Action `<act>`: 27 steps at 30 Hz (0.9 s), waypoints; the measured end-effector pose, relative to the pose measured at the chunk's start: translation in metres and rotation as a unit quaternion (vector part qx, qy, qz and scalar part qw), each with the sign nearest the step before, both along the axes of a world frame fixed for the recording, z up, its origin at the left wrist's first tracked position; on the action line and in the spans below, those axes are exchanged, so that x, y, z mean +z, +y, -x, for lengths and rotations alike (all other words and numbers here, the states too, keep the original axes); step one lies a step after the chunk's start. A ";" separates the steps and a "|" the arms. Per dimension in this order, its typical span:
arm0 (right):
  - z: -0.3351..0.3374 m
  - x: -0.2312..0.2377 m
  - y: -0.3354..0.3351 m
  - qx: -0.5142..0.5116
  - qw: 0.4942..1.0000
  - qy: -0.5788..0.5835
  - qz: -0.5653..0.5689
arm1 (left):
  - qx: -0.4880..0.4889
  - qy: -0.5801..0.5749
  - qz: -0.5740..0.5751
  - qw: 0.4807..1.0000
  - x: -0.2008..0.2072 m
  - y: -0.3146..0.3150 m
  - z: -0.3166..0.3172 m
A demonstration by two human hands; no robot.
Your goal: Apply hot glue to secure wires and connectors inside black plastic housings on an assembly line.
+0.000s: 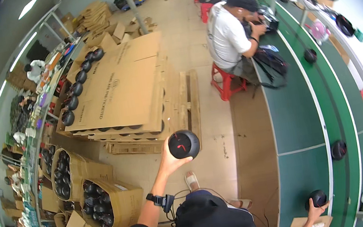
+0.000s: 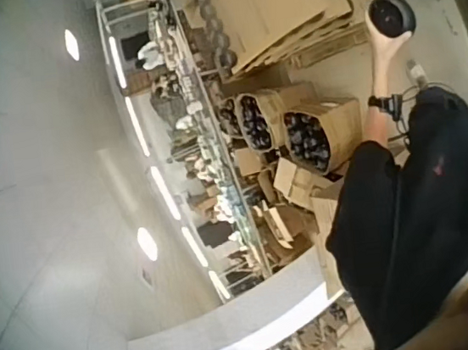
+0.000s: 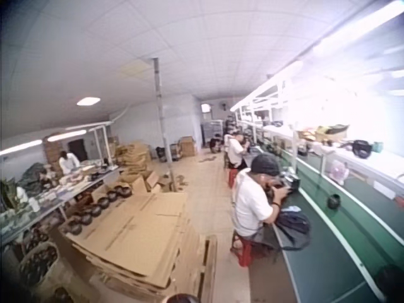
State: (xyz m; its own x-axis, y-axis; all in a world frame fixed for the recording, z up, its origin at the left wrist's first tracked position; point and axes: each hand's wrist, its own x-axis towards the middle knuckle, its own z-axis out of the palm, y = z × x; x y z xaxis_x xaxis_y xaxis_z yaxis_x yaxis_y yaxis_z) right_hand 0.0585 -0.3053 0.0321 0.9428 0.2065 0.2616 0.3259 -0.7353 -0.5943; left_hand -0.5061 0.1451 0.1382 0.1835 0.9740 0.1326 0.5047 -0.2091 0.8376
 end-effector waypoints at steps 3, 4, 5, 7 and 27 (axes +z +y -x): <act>0.081 0.047 0.080 0.062 0.996 0.026 -0.060 | 0.069 -0.080 0.004 0.994 -0.012 0.020 0.096; 0.108 0.064 0.112 0.129 0.988 -0.030 -0.082 | 0.081 -0.073 0.014 0.994 -0.024 0.029 0.123; 0.119 0.057 0.129 0.164 0.981 -0.036 -0.095 | 0.091 -0.067 0.023 0.993 -0.032 0.042 0.147; 0.182 0.083 0.211 0.238 0.964 0.010 -0.115 | 0.115 -0.068 0.048 0.990 -0.045 0.056 0.192; 0.673 0.129 0.758 0.758 0.647 0.065 0.053 | 0.232 0.000 0.126 0.965 0.081 0.122 0.449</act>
